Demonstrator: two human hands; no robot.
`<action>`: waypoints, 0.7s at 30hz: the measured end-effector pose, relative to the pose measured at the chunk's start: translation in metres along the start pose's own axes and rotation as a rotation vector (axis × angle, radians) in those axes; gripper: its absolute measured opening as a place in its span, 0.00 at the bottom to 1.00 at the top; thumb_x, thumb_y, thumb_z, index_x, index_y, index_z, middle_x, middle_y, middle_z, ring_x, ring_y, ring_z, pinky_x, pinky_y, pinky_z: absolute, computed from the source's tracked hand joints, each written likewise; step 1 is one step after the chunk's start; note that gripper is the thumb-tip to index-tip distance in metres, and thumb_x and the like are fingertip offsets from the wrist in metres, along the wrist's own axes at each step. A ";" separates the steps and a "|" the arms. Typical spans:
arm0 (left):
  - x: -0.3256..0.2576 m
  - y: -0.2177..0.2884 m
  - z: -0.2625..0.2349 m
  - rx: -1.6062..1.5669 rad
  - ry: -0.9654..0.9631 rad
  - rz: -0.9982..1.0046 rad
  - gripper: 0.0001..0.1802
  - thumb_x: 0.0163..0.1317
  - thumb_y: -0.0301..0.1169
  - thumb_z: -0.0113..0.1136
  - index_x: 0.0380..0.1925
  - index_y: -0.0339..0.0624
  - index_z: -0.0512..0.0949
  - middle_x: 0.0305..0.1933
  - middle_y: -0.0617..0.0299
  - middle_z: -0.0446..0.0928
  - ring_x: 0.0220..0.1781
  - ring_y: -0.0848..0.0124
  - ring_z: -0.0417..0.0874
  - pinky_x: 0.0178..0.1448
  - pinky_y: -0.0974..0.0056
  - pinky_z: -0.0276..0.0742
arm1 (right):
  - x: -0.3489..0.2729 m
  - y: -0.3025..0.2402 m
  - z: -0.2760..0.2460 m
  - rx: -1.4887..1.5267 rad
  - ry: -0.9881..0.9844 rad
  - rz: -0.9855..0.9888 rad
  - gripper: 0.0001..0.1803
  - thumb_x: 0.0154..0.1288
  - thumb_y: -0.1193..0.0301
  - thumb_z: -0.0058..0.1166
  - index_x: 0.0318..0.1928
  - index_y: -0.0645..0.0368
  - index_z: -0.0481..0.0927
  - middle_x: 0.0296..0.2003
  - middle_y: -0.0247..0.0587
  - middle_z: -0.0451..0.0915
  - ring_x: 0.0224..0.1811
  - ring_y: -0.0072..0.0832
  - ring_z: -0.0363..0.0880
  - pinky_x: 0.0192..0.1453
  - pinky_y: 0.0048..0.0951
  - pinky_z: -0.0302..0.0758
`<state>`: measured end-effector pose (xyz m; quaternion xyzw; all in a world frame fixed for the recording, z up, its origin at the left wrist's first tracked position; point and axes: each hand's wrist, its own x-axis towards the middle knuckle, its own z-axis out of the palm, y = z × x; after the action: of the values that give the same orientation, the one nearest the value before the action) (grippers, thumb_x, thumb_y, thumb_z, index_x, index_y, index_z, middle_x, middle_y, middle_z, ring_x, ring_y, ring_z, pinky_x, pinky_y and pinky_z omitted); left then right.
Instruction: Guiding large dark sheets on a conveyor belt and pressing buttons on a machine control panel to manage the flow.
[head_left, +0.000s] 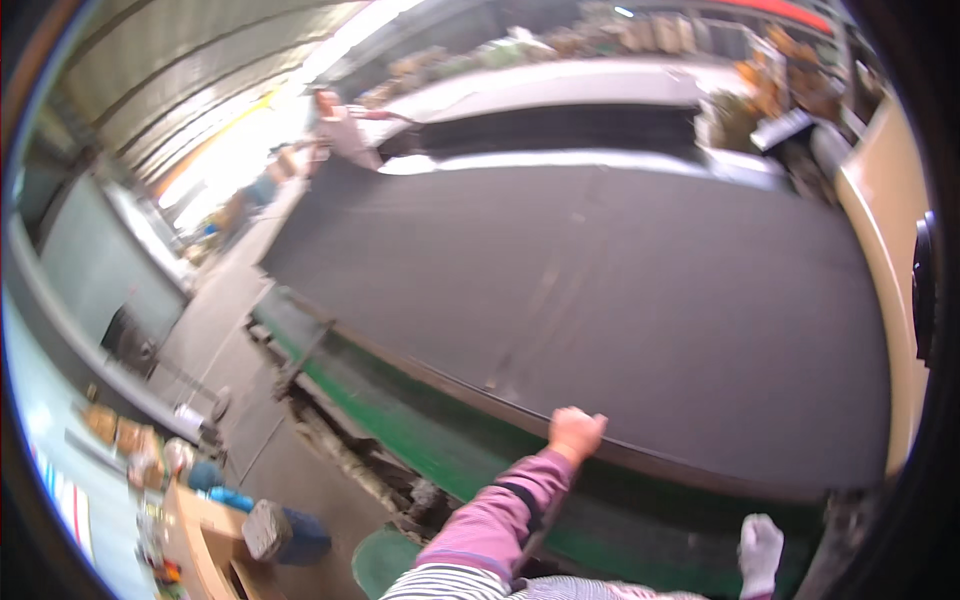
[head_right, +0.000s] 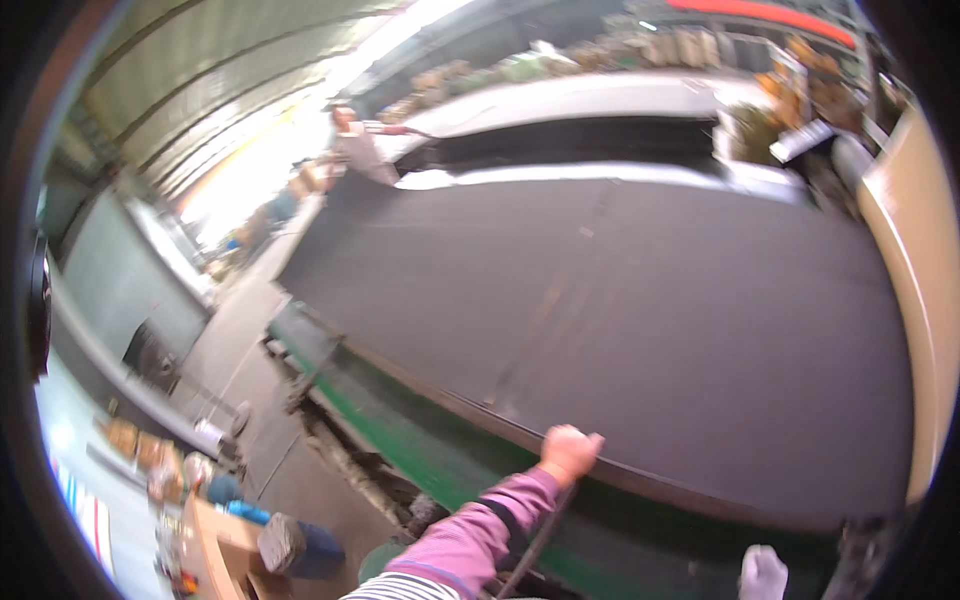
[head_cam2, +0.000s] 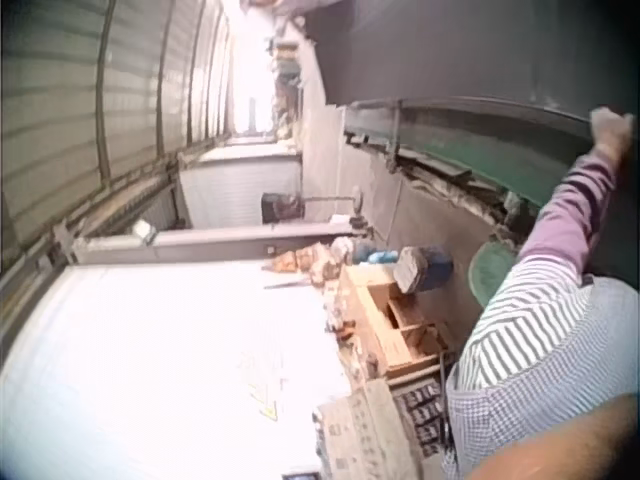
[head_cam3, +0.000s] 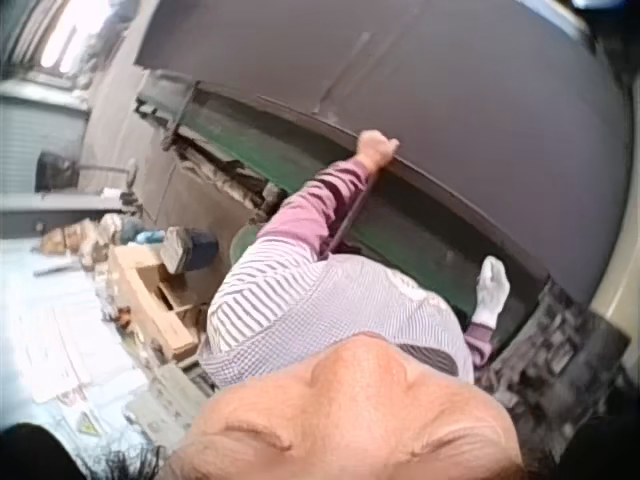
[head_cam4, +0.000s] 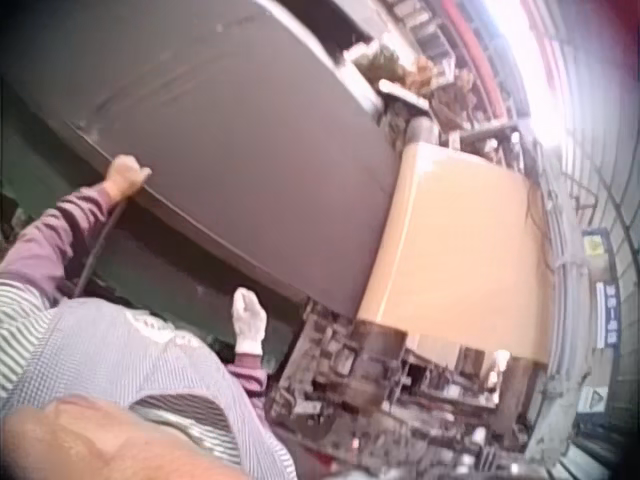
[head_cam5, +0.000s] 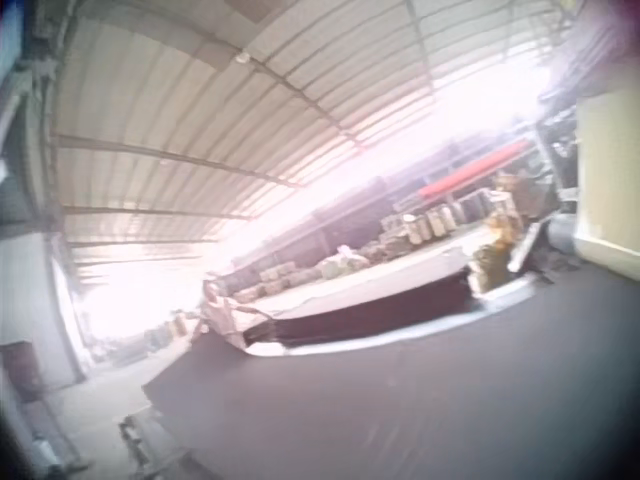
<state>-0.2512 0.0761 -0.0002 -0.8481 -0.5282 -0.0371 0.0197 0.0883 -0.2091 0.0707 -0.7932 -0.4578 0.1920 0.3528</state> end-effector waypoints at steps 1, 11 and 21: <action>-0.002 -0.011 0.008 -0.020 0.002 0.030 0.20 0.67 0.48 0.52 0.27 0.46 0.83 0.30 0.55 0.82 0.35 0.56 0.84 0.40 0.50 0.78 | 0.003 -0.003 -0.003 -0.035 0.003 0.044 0.08 0.65 0.73 0.53 0.28 0.61 0.78 0.14 0.39 0.74 0.15 0.22 0.75 0.20 0.29 0.69; 0.019 0.040 -0.008 -0.533 0.232 0.278 0.12 0.63 0.39 0.60 0.30 0.42 0.82 0.38 0.56 0.82 0.46 0.57 0.82 0.52 0.54 0.78 | 0.064 -0.034 0.048 0.013 -0.122 -0.109 0.06 0.60 0.75 0.59 0.39 0.59 0.82 0.32 0.44 0.83 0.34 0.41 0.84 0.41 0.33 0.79; 0.024 -0.235 0.043 0.004 0.041 -0.564 0.27 0.59 0.50 0.62 0.43 0.35 0.77 0.50 0.46 0.76 0.56 0.50 0.75 0.60 0.50 0.73 | 0.146 -0.055 0.107 -0.247 -0.006 -0.368 0.18 0.57 0.69 0.59 0.50 0.51 0.83 0.48 0.42 0.83 0.53 0.40 0.80 0.59 0.39 0.77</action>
<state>-0.4498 0.2047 -0.0425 -0.6668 -0.7427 -0.0571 0.0211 0.0631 -0.0245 0.0412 -0.7330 -0.6158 0.0693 0.2806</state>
